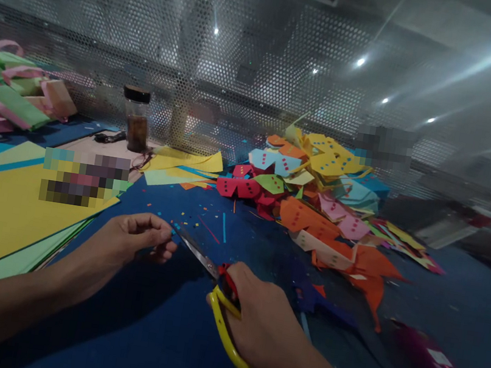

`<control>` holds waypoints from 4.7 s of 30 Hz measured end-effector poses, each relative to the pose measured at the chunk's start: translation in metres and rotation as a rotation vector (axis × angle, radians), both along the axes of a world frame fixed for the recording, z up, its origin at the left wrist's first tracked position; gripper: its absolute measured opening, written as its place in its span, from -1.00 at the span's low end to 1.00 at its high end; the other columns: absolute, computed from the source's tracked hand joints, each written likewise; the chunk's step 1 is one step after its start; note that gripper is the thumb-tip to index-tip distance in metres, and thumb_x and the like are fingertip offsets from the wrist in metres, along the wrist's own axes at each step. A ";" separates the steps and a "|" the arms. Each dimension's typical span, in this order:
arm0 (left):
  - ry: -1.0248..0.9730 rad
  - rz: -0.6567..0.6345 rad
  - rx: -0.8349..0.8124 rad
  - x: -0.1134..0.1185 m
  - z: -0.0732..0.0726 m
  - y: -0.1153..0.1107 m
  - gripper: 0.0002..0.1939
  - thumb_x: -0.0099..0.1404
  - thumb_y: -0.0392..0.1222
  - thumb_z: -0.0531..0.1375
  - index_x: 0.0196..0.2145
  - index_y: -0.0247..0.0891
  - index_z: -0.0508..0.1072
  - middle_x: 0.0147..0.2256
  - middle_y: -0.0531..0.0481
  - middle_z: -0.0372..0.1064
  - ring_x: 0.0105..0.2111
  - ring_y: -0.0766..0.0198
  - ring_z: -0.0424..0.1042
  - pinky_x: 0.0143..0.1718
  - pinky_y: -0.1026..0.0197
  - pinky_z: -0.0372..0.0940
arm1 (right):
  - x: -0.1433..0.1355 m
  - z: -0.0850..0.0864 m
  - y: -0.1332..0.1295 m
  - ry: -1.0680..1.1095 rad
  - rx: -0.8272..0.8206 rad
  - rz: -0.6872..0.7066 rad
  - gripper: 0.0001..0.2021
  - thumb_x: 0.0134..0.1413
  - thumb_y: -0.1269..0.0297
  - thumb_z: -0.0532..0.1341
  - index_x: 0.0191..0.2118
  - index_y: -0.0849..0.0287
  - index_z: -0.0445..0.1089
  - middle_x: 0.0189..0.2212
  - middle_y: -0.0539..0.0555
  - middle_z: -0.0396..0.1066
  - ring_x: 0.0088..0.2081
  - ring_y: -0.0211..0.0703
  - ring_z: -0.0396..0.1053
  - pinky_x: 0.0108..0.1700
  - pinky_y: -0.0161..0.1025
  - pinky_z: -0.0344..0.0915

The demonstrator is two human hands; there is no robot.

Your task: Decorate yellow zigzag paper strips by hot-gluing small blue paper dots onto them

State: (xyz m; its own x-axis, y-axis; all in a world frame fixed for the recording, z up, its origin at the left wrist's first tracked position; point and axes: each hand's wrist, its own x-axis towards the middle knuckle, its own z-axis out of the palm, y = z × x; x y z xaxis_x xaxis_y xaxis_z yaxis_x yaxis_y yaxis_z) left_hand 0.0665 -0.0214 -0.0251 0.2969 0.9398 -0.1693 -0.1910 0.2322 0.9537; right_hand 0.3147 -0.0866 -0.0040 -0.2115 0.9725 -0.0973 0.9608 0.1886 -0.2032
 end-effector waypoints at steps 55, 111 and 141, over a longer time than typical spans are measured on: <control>0.049 -0.014 -0.016 -0.002 -0.004 0.001 -0.71 0.13 0.04 0.48 -0.41 -0.23 0.60 -0.40 -0.03 0.61 -0.40 0.28 0.50 -0.30 0.24 0.41 | 0.001 -0.004 0.002 -0.039 -0.005 -0.013 -0.88 0.17 0.38 0.24 -0.39 0.14 0.31 -0.50 -0.02 0.42 -0.49 -0.22 0.27 -0.44 -0.28 -0.10; 0.024 -0.005 -0.034 -0.001 -0.001 0.000 -0.74 0.14 0.01 0.48 -0.40 -0.22 0.61 -0.41 -0.01 0.62 -0.39 0.28 0.52 -0.30 0.27 0.42 | 0.002 -0.007 0.002 -0.035 0.046 -0.003 -0.92 0.13 0.42 0.25 -0.36 0.13 0.34 -0.52 -0.04 0.37 -0.49 -0.21 0.27 -0.43 -0.27 -0.11; -0.024 -0.009 -0.028 -0.002 -0.006 0.002 -0.74 0.14 -0.01 0.49 -0.35 -0.22 0.62 -0.42 0.01 0.60 -0.42 0.30 0.51 -0.32 0.29 0.43 | 0.001 -0.012 0.000 -0.016 0.063 0.006 -0.93 0.10 0.37 0.24 -0.33 0.11 0.31 -0.52 -0.06 0.34 -0.50 -0.20 0.26 -0.44 -0.25 -0.15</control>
